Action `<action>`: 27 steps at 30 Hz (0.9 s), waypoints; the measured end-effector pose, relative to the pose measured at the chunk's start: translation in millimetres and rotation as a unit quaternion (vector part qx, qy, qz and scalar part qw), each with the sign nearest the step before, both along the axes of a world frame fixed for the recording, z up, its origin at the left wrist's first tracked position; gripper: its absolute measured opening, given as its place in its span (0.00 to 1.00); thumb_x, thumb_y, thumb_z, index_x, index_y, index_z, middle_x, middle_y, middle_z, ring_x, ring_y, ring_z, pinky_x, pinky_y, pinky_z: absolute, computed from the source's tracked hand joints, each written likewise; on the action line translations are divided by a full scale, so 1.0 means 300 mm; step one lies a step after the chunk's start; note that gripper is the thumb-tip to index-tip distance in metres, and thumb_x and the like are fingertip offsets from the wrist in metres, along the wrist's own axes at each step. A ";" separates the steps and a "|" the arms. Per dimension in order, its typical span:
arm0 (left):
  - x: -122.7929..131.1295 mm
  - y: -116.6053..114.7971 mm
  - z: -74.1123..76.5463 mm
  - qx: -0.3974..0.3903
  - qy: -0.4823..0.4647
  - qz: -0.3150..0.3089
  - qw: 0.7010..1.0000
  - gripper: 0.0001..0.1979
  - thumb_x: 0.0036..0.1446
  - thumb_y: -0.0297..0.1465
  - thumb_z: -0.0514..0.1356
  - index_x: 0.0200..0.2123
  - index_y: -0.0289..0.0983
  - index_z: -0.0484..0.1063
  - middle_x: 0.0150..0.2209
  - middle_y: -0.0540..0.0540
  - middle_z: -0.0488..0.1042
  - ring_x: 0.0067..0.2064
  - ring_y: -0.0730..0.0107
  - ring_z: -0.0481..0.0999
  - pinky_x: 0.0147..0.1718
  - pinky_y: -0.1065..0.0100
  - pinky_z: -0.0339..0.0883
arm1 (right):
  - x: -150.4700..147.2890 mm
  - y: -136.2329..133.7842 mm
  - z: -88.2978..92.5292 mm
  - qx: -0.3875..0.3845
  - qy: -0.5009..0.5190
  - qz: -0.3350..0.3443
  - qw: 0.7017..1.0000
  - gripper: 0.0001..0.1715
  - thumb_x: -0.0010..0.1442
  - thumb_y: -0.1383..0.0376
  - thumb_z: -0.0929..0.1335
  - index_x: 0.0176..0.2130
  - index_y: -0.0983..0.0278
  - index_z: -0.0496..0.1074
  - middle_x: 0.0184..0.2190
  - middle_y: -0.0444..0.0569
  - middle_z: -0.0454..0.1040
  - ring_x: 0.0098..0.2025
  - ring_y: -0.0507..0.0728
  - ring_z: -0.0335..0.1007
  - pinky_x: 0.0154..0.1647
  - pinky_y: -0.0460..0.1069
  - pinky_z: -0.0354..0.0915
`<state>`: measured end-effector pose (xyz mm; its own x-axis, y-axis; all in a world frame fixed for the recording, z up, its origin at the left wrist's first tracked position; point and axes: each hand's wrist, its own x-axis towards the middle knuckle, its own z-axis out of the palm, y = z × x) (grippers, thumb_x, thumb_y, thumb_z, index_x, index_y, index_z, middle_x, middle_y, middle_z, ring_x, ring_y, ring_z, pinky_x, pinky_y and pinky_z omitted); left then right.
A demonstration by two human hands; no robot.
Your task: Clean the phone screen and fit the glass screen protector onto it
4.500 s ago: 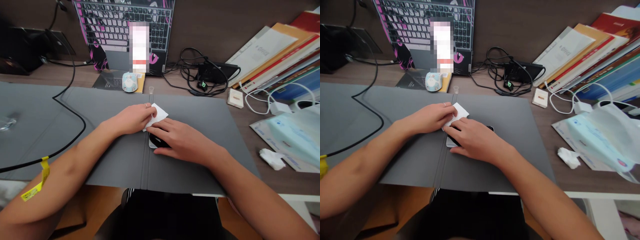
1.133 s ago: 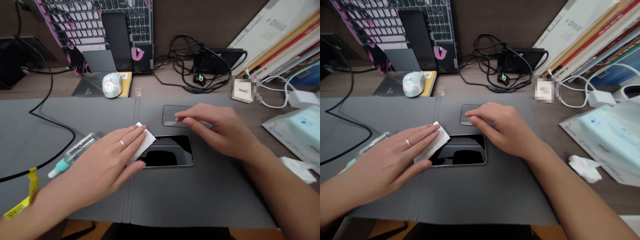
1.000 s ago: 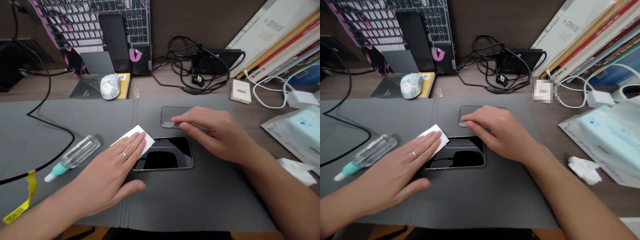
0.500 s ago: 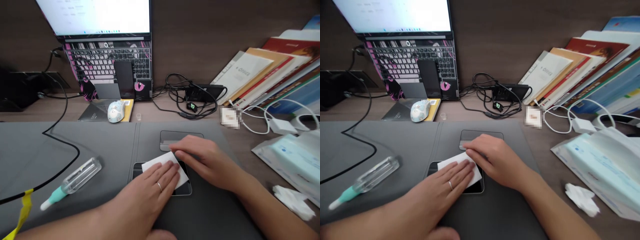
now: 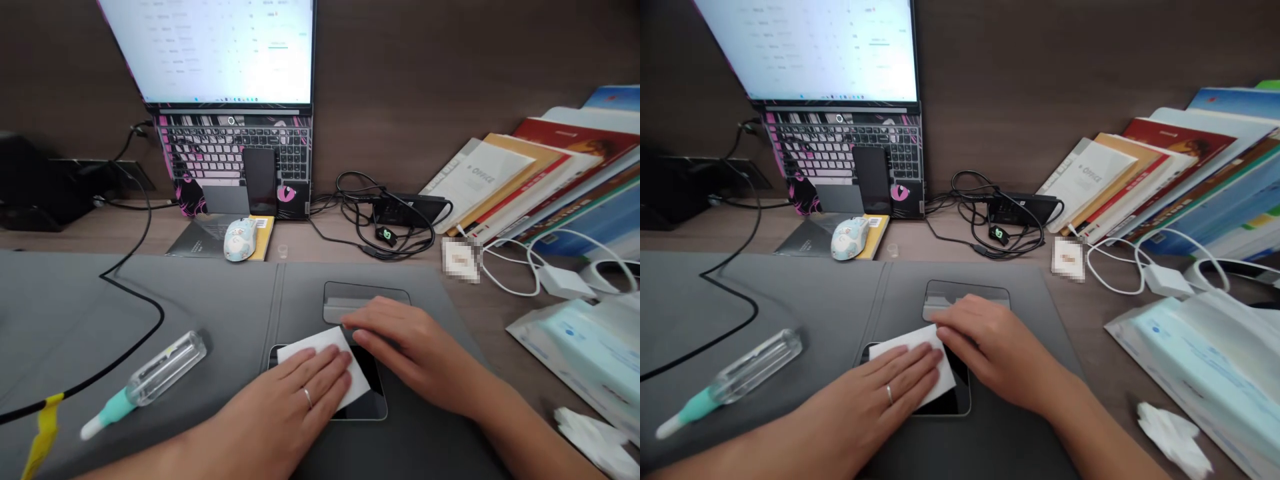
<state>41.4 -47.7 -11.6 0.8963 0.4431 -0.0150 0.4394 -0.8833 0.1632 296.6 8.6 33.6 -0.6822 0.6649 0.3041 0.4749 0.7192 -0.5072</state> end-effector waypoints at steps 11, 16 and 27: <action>-0.049 -0.015 -0.021 0.054 -0.022 0.038 0.998 0.36 0.69 0.35 0.51 0.73 0.26 0.42 0.74 0.35 0.41 0.75 0.53 0.43 0.71 0.57 0.49 | 0.003 0.016 0.004 0.005 -0.020 -0.014 1.000 0.14 0.70 0.64 0.64 0.51 0.58 0.76 0.45 0.46 0.83 0.45 0.55 0.79 0.50 0.52 0.72; 0.036 0.014 0.023 0.085 -0.052 0.007 0.995 0.31 0.71 0.37 0.47 0.70 0.23 0.53 0.72 0.33 0.51 0.73 0.53 0.52 0.70 0.59 0.51 | 0.007 0.027 0.021 0.019 -0.025 -0.036 0.999 0.15 0.70 0.63 0.63 0.49 0.58 0.78 0.42 0.47 0.84 0.43 0.57 0.80 0.44 0.53 0.74; -0.146 -0.090 -0.019 0.067 -0.041 0.072 0.994 0.54 0.63 0.58 0.52 0.74 0.27 0.32 0.74 0.32 0.45 0.75 0.49 0.44 0.69 0.54 0.54 | 0.009 0.021 0.029 0.007 -0.006 -0.052 0.999 0.15 0.71 0.63 0.63 0.50 0.60 0.78 0.42 0.49 0.83 0.43 0.56 0.78 0.45 0.52 0.72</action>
